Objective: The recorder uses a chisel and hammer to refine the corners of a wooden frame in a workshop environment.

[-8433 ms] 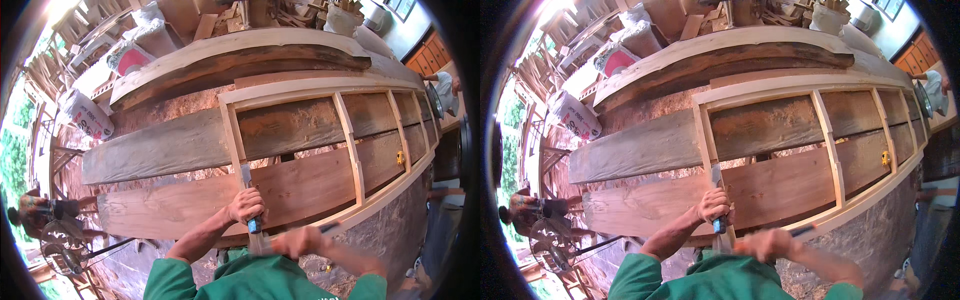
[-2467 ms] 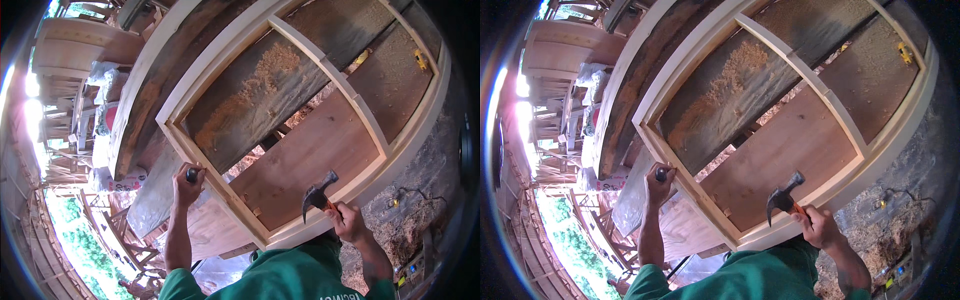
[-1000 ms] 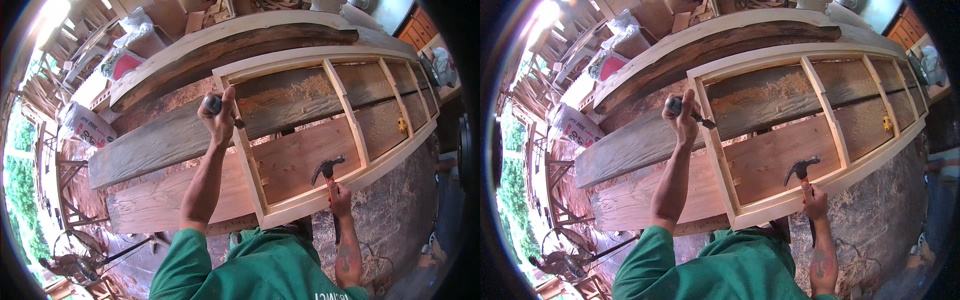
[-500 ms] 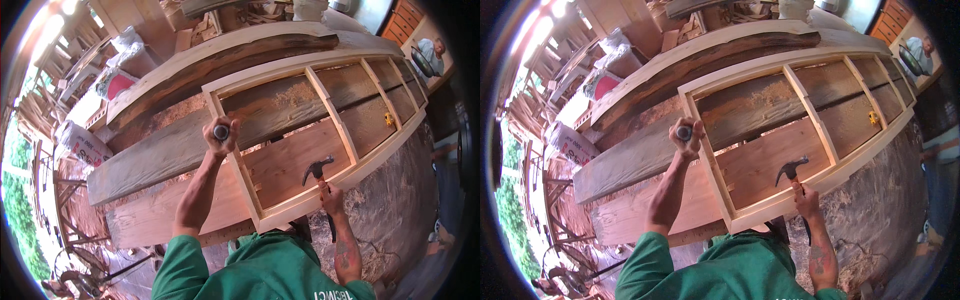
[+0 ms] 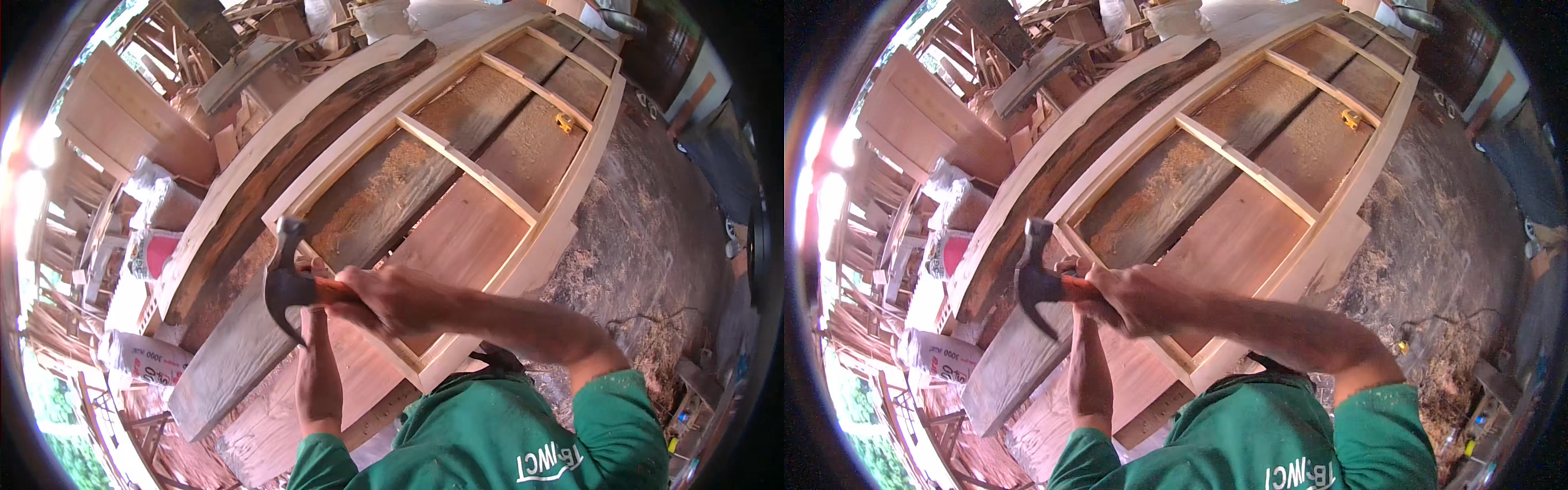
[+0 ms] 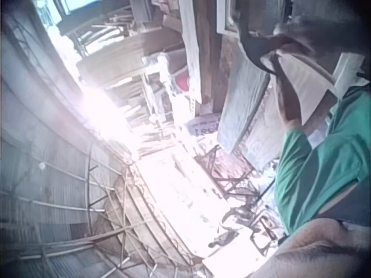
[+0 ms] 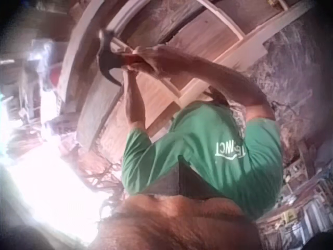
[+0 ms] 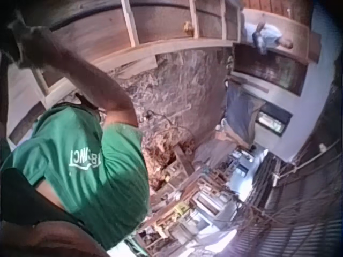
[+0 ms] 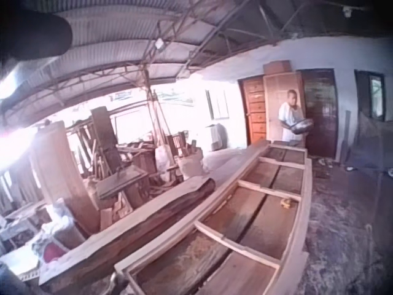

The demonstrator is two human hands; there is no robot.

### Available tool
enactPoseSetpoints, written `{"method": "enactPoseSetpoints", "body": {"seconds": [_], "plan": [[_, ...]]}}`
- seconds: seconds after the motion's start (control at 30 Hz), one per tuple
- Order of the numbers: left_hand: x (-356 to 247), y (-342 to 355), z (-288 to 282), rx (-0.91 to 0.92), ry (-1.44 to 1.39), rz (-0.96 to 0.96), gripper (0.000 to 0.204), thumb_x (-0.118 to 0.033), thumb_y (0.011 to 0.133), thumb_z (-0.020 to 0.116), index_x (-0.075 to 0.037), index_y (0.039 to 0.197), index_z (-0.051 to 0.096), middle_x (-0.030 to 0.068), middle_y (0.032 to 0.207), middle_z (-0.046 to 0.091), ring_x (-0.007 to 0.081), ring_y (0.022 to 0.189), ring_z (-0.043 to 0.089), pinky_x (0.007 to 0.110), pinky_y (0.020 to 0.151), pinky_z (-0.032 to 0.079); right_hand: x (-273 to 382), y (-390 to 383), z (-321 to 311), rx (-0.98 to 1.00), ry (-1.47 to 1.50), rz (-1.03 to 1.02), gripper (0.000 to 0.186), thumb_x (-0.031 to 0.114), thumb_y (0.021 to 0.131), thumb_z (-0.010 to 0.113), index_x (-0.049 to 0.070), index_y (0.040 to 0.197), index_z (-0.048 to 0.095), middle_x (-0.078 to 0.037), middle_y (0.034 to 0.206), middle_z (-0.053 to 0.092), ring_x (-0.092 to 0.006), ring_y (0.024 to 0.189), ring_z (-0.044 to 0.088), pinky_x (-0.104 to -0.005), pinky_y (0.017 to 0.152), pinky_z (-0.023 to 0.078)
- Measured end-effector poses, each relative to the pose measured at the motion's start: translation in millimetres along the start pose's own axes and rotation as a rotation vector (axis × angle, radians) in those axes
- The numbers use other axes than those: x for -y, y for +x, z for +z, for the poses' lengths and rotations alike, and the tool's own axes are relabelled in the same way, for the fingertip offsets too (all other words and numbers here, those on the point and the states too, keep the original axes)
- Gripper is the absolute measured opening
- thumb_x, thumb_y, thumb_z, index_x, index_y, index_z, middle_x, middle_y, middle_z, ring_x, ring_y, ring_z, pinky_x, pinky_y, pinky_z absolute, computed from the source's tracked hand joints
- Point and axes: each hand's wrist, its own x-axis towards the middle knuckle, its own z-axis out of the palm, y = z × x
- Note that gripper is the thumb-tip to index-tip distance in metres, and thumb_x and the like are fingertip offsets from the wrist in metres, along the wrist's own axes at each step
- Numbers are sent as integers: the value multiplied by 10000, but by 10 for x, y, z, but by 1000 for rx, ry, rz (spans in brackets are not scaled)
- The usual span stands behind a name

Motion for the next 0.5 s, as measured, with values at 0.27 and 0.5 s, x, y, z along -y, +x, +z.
{"method": "enactPoseSetpoints", "body": {"seconds": [0.27,0.5], "plan": [[-469,-119,-521,489,-826,738,147,-61,943,624,-76,838,521,25,730,535,121,663,520,287,579,439,-89,133,54,153,-131,44,426,385,981,567,-31,910,509,-264,640,610,-443,561,619,-488,460,467],[-657,-281,-491,38,-949,753,356,-389,840,738,-64,758,619,30,669,569,186,618,565,370,565,434,-116,363,-132,182,-455,-110,446,378,967,579,-57,993,483,-236,636,614,-367,466,624,-457,405,459]]}}
